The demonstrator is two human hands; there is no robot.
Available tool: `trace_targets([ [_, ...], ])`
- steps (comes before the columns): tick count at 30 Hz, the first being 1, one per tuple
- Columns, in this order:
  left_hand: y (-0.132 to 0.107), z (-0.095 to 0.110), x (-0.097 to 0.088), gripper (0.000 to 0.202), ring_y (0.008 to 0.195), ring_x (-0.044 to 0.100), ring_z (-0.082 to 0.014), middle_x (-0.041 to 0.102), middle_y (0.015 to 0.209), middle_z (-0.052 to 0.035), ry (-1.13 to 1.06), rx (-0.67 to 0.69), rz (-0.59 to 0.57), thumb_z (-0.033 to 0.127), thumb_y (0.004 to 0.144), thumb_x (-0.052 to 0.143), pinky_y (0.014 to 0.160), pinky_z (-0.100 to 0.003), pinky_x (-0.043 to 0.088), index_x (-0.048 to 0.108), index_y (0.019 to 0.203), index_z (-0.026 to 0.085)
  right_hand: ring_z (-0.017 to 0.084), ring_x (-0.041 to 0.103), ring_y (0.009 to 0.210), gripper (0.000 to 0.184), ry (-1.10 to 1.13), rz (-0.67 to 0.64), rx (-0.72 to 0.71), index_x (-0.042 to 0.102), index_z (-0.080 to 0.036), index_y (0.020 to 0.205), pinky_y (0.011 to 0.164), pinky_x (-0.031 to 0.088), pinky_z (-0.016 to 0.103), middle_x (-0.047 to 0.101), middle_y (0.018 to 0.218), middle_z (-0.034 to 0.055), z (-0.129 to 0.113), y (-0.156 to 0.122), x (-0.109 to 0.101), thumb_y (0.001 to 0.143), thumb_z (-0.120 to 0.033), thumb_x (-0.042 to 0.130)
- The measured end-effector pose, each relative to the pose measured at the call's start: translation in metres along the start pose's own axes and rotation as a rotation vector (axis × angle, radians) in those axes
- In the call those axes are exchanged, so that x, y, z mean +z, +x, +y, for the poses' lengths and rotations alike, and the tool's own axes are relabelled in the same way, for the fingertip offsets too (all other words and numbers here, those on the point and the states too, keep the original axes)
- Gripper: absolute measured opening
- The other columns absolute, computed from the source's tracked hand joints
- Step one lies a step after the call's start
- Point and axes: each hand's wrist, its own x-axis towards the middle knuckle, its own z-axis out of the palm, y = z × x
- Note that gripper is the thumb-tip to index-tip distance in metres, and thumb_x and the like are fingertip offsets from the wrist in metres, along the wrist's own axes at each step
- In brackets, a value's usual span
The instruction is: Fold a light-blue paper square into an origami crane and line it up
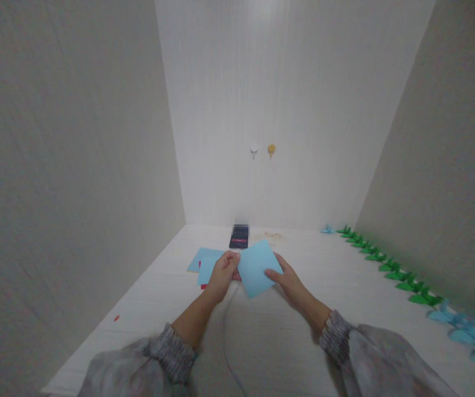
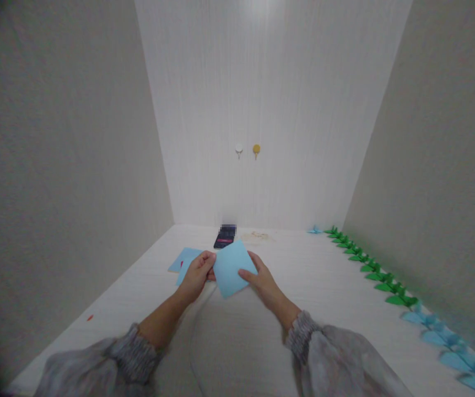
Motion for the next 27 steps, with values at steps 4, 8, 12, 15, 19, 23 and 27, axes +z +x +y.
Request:
trace_targets([
  [4,0.004,-0.006,0.0,0.032,0.043,0.047,-0.0074,0.049,0.053,0.0041,-0.102,-0.115,0.0,0.044,0.06,0.054,0.042,-0.02,0.039,0.042,0.069,0.015,0.014,0.053,0.056,0.027,0.107,-0.128,0.164,0.058,-0.009,0.068,0.054,0.043,0.027,0.059,0.061,0.0049,0.001,-0.008,0.003,0.066,-0.035,0.054],
  [8,0.005,-0.005,0.0,0.031,0.043,0.046,-0.0051,0.05,0.056,0.0026,-0.216,-0.052,0.056,0.042,0.063,0.053,0.041,-0.016,0.036,0.046,0.074,0.014,0.015,0.054,0.058,0.029,0.21,-0.045,0.167,0.059,-0.009,0.071,0.051,0.045,0.027,0.06,0.067,0.0066,0.005,-0.008,0.008,0.067,-0.037,0.053],
  [12,0.002,-0.006,0.006,0.032,0.049,0.05,-0.0086,0.053,0.058,0.0015,-0.173,-0.118,-0.09,0.036,0.057,0.06,0.049,-0.021,0.04,0.05,0.078,0.014,0.019,0.057,0.069,0.031,0.266,-0.042,0.201,0.059,-0.009,0.081,0.06,0.047,0.032,0.061,0.079,0.009,0.001,-0.007,0.012,0.067,-0.037,0.053],
  [15,0.001,-0.011,0.007,0.028,0.04,0.044,-0.0066,0.048,0.048,0.005,-0.088,-0.116,-0.106,0.034,0.055,0.062,0.043,-0.019,0.037,0.05,0.07,0.014,0.019,0.058,0.065,0.031,0.242,-0.07,0.241,0.06,-0.01,0.077,0.06,0.047,0.032,0.063,0.075,0.009,-0.001,-0.007,0.007,0.067,-0.038,0.053],
  [19,0.001,-0.017,0.006,0.024,0.034,0.037,-0.0045,0.039,0.04,0.0085,-0.041,-0.124,-0.166,0.032,0.055,0.062,0.039,-0.019,0.037,0.047,0.062,0.014,0.017,0.058,0.062,0.027,0.203,-0.075,0.268,0.06,-0.011,0.077,0.061,0.046,0.029,0.063,0.07,0.0065,0.005,-0.006,-0.004,0.06,-0.031,0.061],
  [23,0.001,-0.019,0.006,0.027,0.045,0.048,-0.0091,0.052,0.056,0.0027,-0.064,-0.191,-0.237,0.035,0.062,0.056,0.044,-0.025,0.043,0.049,0.08,0.015,0.015,0.055,0.053,0.028,0.18,-0.049,0.282,0.059,-0.01,0.078,0.047,0.044,0.026,0.062,0.065,0.0055,0.011,-0.005,-0.009,0.059,-0.03,0.061],
  [27,0.001,-0.018,0.004,0.025,0.049,0.05,-0.0099,0.053,0.062,0.0001,-0.145,-0.194,-0.244,0.027,0.062,0.055,0.044,-0.025,0.044,0.05,0.084,0.015,0.012,0.052,0.048,0.026,0.24,-0.102,0.279,0.059,-0.011,0.081,0.041,0.043,0.024,0.059,0.064,0.0041,0.008,-0.007,-0.006,0.06,-0.027,0.059],
])
